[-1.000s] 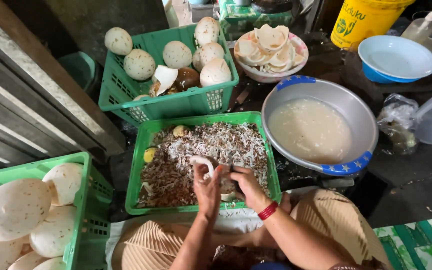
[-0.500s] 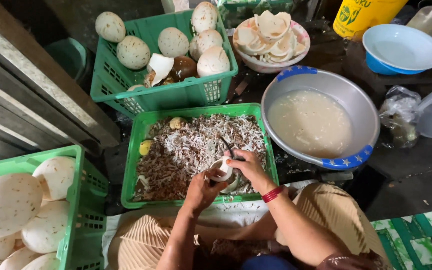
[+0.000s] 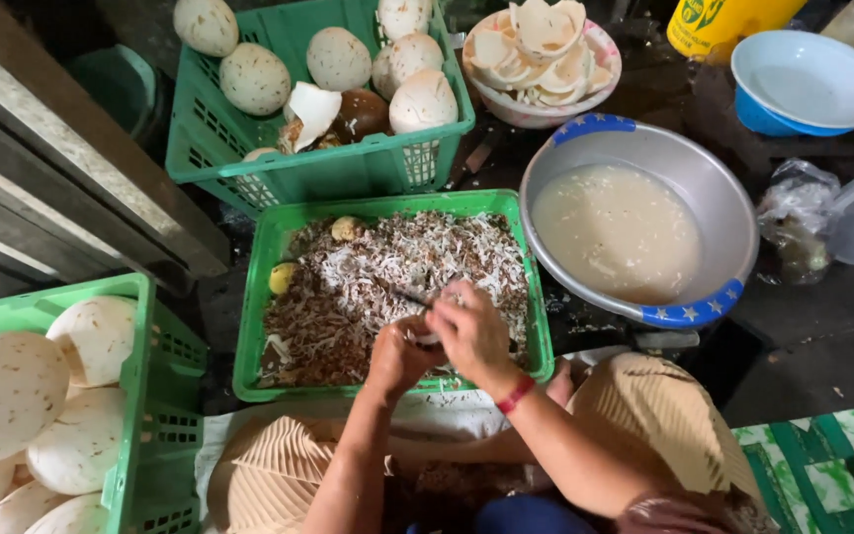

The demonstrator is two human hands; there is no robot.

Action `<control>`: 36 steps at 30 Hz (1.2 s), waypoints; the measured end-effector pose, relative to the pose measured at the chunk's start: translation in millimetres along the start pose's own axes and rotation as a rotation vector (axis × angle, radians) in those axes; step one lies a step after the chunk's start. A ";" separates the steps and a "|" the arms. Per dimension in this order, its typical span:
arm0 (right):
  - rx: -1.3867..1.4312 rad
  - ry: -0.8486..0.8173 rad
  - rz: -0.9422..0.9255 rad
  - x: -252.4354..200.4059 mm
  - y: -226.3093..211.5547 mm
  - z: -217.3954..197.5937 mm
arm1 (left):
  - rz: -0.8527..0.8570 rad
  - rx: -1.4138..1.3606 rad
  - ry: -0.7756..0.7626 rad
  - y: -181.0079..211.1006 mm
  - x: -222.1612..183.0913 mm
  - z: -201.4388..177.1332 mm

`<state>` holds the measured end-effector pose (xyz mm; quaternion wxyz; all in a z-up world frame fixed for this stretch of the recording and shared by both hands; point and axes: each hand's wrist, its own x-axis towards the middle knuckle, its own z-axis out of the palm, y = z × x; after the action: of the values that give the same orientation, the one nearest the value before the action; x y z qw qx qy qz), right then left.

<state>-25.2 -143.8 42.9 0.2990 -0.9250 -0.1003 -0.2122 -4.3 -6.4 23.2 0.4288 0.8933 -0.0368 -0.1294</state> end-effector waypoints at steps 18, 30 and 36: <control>-0.049 -0.001 0.155 4.4 18.1 7.1 | -0.036 0.055 -0.034 -0.5 2.1 -4.3; -0.042 -0.052 0.294 26.8 -4.2 -20.7 | 0.036 0.187 -0.038 3.9 12.9 3.2; -0.162 0.022 0.202 11.7 38.0 11.0 | 0.036 0.167 0.013 -12.0 9.1 9.9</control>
<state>0.8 -167.0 20.8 0.2443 -0.9491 0.0140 -0.1984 1.4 -8.0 6.2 0.3551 0.9261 -0.0609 -0.1125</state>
